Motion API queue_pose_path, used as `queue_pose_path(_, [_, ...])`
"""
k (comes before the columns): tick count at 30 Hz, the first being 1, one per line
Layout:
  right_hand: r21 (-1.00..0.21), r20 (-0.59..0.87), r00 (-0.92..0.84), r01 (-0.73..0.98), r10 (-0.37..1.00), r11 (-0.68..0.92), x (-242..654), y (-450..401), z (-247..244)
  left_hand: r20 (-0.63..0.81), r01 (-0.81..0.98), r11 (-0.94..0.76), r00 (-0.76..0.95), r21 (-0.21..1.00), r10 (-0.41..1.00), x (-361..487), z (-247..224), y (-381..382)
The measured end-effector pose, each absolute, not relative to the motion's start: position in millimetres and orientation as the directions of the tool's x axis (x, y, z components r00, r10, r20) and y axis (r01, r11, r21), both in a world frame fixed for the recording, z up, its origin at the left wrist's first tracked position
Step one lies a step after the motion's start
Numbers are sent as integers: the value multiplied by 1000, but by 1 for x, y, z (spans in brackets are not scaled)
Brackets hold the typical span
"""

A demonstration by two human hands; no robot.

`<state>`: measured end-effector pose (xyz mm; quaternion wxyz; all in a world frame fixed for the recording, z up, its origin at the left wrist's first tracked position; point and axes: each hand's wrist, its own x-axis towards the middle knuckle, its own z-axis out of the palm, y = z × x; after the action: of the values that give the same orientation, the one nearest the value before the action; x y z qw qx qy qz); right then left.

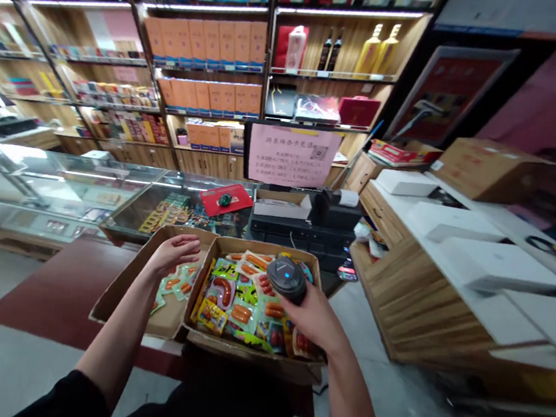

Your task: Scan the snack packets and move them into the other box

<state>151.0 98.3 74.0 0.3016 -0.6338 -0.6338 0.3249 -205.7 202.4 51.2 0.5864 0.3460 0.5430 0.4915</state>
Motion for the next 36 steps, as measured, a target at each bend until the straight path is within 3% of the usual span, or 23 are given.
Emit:
queue_pose_path(10, [-792,-34,227,588,973,-165,183,57,79,-281,-1,299,339,954,898,-66,33,213])
queue_pose_path(17, [-811,0,283,561,959,-166,193,36,81,-187,256,69,473,964,861,1,16,208])
queue_pose_path(22, [-817,-11,309,546,951,-187,195,26,87,-160,551,-193,528,812,834,28,10,202])
queue_pose_path(26, [-817,10,318,550,948,-176,195,24,89,-188,713,-273,494,646,849,36,12,193])
queue_pose_path(32, [-809,-25,283,558,959,-185,194,30,86,-195,735,-287,494,614,847,35,4,193])
queue_pose_path(36, [-801,-12,255,576,967,-162,191,38,86,-149,598,-179,457,781,877,26,-2,199])
